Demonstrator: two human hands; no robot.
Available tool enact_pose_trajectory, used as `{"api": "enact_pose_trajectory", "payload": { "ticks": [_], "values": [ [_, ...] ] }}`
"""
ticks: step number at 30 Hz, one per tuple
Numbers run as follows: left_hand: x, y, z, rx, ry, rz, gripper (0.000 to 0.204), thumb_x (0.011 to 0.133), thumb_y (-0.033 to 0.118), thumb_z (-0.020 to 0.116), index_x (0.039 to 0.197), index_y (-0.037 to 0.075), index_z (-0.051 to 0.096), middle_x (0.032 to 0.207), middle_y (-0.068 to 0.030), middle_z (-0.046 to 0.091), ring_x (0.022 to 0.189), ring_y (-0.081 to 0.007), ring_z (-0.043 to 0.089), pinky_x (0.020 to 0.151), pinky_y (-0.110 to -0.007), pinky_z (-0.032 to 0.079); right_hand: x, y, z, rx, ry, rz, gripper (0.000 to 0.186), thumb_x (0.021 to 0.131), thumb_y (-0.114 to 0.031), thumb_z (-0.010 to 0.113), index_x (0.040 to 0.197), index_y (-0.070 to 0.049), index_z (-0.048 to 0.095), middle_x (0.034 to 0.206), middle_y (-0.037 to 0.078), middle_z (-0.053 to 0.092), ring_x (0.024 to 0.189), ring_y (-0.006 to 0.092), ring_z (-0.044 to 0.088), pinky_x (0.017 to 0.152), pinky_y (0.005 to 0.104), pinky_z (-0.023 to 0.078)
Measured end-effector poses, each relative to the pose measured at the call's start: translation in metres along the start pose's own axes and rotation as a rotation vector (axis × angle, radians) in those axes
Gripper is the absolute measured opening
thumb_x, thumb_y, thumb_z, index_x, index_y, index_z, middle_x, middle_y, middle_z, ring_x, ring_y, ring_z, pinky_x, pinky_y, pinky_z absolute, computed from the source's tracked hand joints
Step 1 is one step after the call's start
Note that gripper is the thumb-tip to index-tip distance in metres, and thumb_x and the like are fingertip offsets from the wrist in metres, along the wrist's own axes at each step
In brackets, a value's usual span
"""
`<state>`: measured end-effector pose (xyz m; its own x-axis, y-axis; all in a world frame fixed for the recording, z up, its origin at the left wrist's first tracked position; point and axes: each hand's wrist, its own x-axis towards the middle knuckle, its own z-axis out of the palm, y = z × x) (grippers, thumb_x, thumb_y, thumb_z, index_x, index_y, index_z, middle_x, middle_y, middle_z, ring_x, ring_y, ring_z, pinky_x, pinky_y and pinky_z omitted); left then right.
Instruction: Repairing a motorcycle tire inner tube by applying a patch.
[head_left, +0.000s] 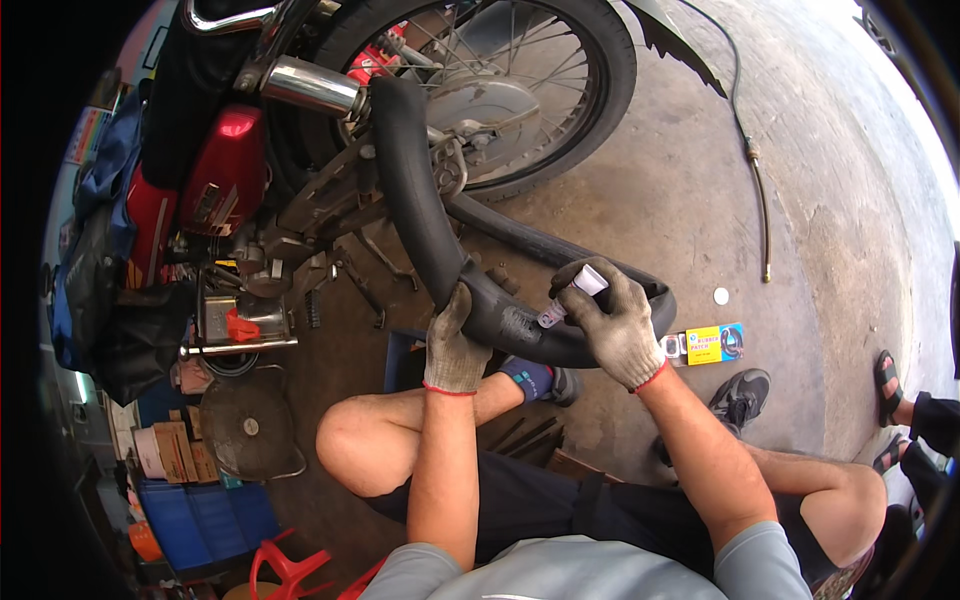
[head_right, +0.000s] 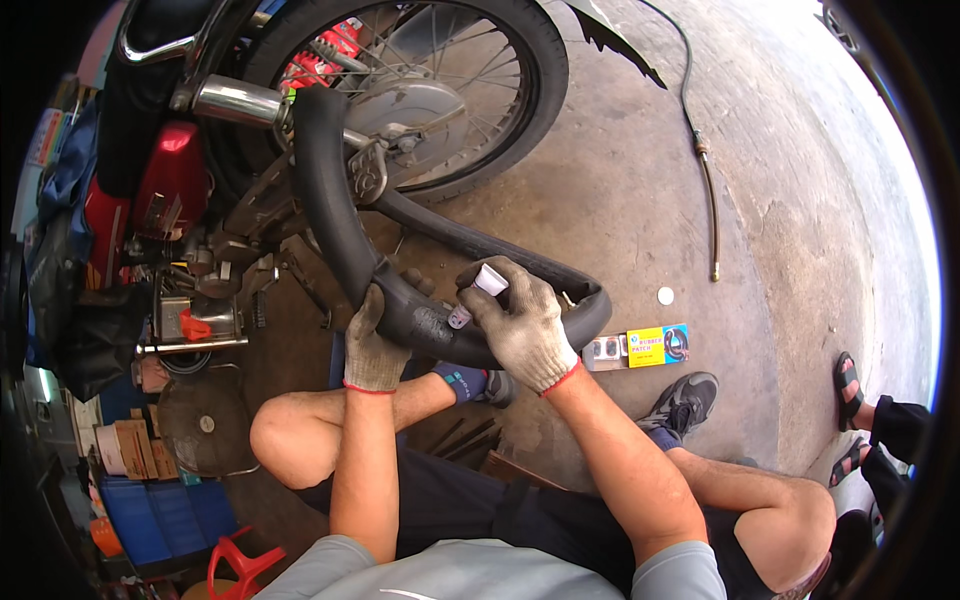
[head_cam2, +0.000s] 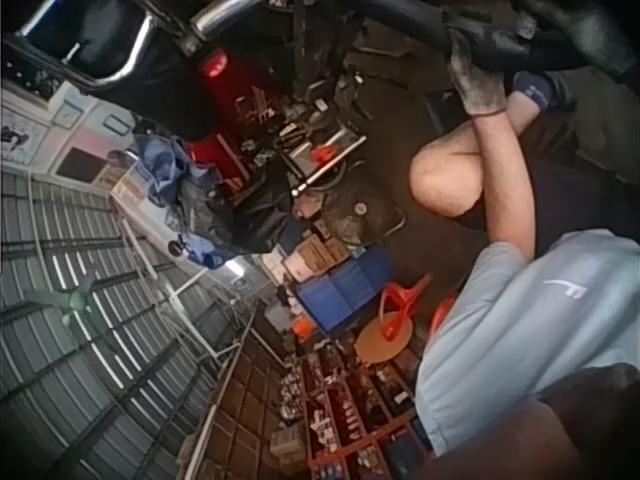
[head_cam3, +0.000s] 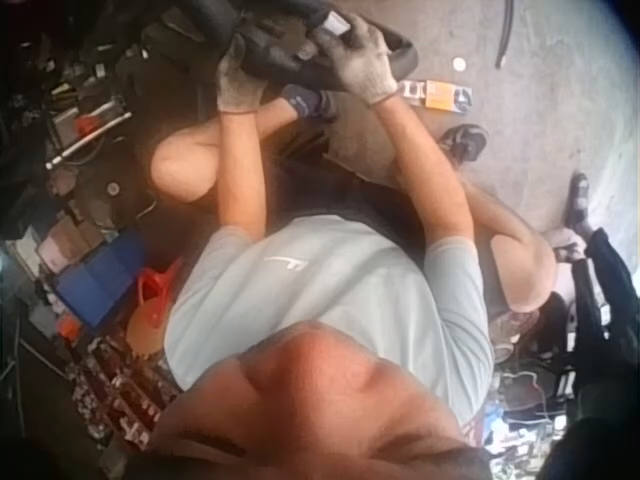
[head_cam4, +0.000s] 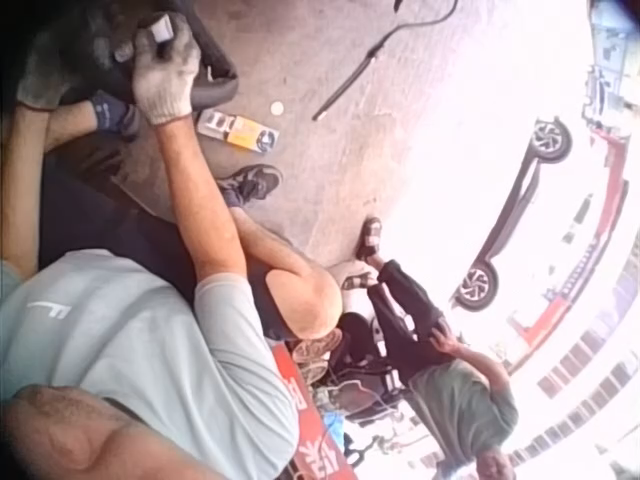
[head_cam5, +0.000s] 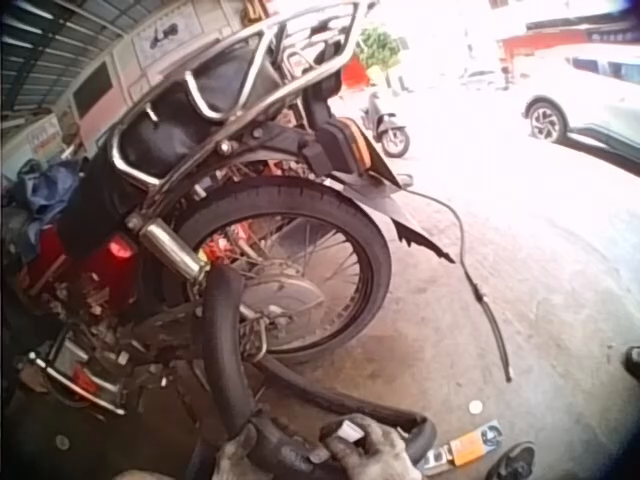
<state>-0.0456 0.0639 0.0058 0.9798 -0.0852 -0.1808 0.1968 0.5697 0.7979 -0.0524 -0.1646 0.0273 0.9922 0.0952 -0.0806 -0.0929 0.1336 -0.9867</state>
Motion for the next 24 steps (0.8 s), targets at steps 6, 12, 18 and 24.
{"api": "enact_pose_trajectory", "payload": {
  "ticks": [6, 12, 18, 24],
  "values": [
    [-0.001, -0.001, 0.0, 0.004, 0.027, -0.005, 0.061, 0.098, 0.035, 0.07, 0.147, 0.009, 0.046, 0.13, -0.018, 0.062, 0.124, -0.0367, 0.06, 0.103, -0.059, 0.051, 0.0, 0.006, -0.004, -0.1, 0.069, -0.047, 0.017, 0.097, -0.008, 0.065, 0.111, 0.0, 0.067, 0.099, 0.007, 0.073, 0.089, 0.0124, 0.069, 0.078, 0.0286, 0.057],
    [-0.001, 0.0, 0.003, 0.013, 0.022, -0.002, 0.062, 0.098, 0.036, 0.071, 0.148, 0.01, 0.044, 0.13, -0.0178, 0.061, 0.125, -0.0362, 0.059, 0.103, -0.058, 0.052, -0.006, 0.008, -0.008, 0.0, 0.089, -0.049, 0.018, 0.097, -0.01, 0.066, 0.11, 0.001, 0.069, 0.096, 0.007, 0.074, 0.085, 0.0132, 0.069, 0.078, 0.0285, 0.057],
    [-0.003, 0.001, 0.008, 0.054, 0.033, -0.004, 0.067, 0.097, 0.037, 0.072, 0.149, 0.008, 0.042, 0.131, -0.017, 0.06, 0.125, -0.035, 0.059, 0.103, -0.054, 0.052, 0.001, 0.025, -0.015, 0.248, 0.074, 0.026, 0.022, 0.097, -0.014, 0.063, 0.111, 0.003, 0.066, 0.097, 0.012, 0.073, 0.08, 0.0173, 0.07, 0.071, 0.0305, 0.056],
    [-0.007, 0.001, 0.036, 0.101, -0.047, 0.026, 0.069, 0.097, 0.037, 0.073, 0.15, 0.007, 0.041, 0.132, -0.0162, 0.059, 0.125, -0.0317, 0.059, 0.105, -0.05, 0.051, 0.029, 0.075, -0.06, 0.956, 0.266, 0.248, 0.023, 0.103, -0.017, 0.056, 0.115, 0.003, 0.06, 0.099, 0.016, 0.067, 0.077, 0.0261, 0.067, 0.065, 0.0345, 0.054]
  ]
}}
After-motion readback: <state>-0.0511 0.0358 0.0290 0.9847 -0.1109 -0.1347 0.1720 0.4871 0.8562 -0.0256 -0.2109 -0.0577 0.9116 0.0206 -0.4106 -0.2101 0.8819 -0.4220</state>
